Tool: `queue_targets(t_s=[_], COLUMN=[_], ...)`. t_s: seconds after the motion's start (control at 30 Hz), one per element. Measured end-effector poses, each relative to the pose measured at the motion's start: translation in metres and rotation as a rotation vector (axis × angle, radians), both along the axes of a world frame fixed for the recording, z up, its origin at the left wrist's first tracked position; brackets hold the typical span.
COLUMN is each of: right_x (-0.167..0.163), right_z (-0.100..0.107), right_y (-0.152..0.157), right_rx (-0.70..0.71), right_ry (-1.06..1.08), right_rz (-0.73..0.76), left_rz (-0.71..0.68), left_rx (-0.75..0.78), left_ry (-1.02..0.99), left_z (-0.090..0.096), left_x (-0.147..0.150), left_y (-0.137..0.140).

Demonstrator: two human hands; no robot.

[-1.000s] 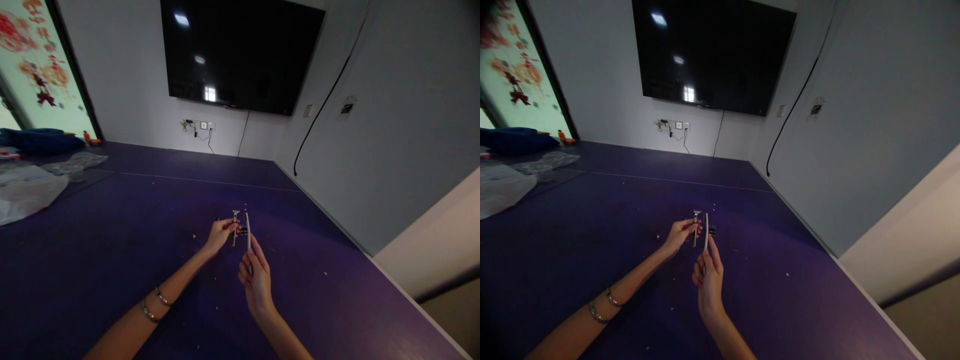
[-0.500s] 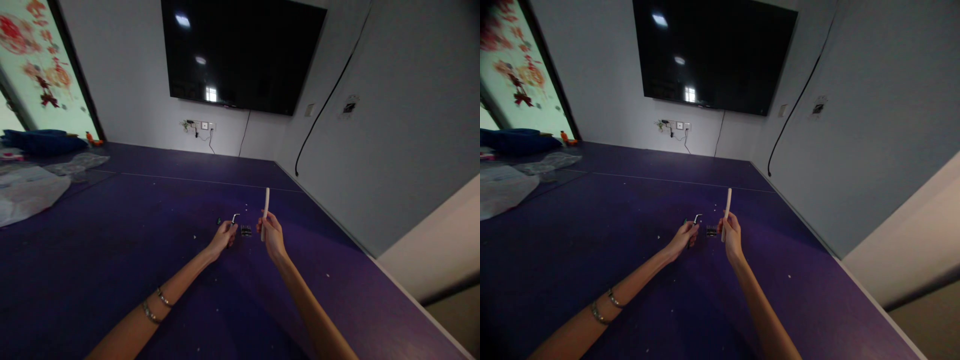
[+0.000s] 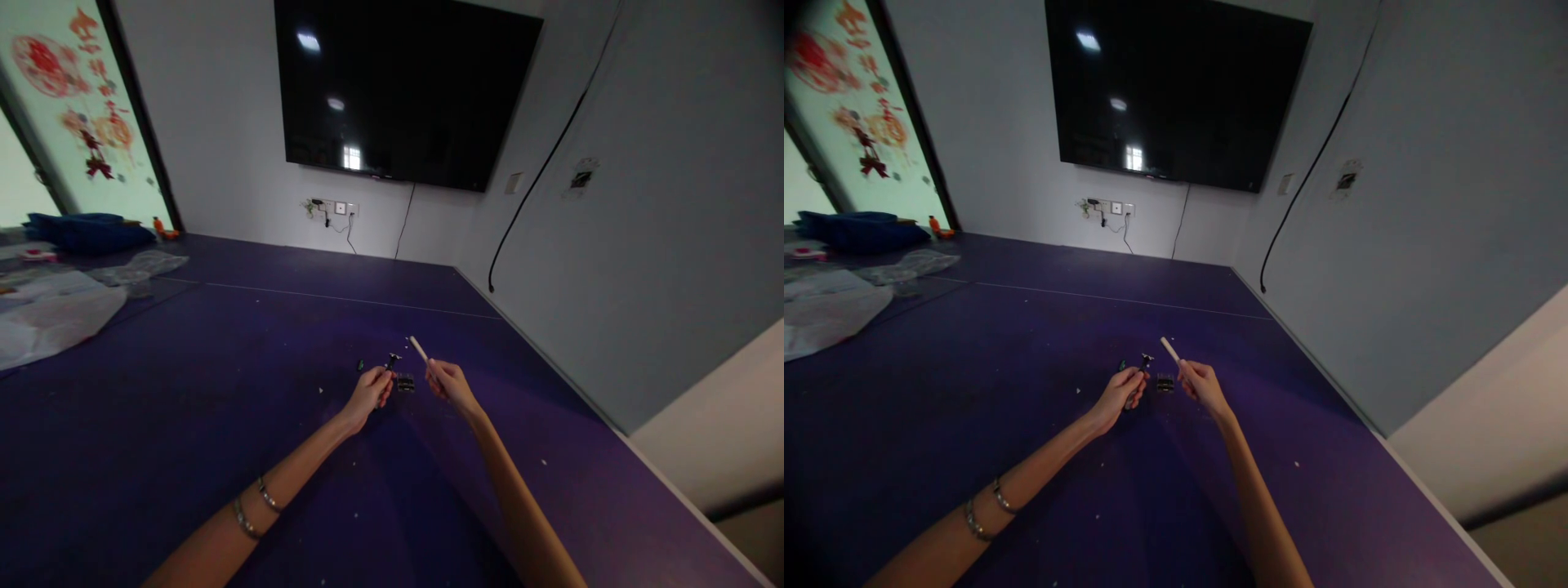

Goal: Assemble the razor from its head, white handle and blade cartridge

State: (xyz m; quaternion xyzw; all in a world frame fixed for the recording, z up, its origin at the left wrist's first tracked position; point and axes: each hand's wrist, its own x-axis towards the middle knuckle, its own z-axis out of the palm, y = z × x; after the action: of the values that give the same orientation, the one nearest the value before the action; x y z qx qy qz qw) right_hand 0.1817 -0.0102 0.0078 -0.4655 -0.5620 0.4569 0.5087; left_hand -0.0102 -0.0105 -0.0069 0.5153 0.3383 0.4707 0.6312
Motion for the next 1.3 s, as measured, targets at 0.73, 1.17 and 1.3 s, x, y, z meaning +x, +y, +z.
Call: queue_targets(t_s=[0.73, 1.17, 1.3], right_x=[0.008, 0.003, -0.001], right_z=[-0.014, -0.011, -0.007], right_y=[-0.001, -0.003, -0.002], right_rx=[0.001, 0.02, 0.069], right_ry=[-0.158, -0.179, -0.173], right_rz=[0.094, 0.087, 0.073], left_rz=[-0.246, -0.358, -0.354], left_rx=[-0.173, -0.338, -0.325], left_ry=[-0.236, -0.357, -0.323], left_z=[0.0, 0.014, 0.012], left_x=[-0.001, -0.003, -0.002], left_y=[-0.004, -0.013, -0.013])
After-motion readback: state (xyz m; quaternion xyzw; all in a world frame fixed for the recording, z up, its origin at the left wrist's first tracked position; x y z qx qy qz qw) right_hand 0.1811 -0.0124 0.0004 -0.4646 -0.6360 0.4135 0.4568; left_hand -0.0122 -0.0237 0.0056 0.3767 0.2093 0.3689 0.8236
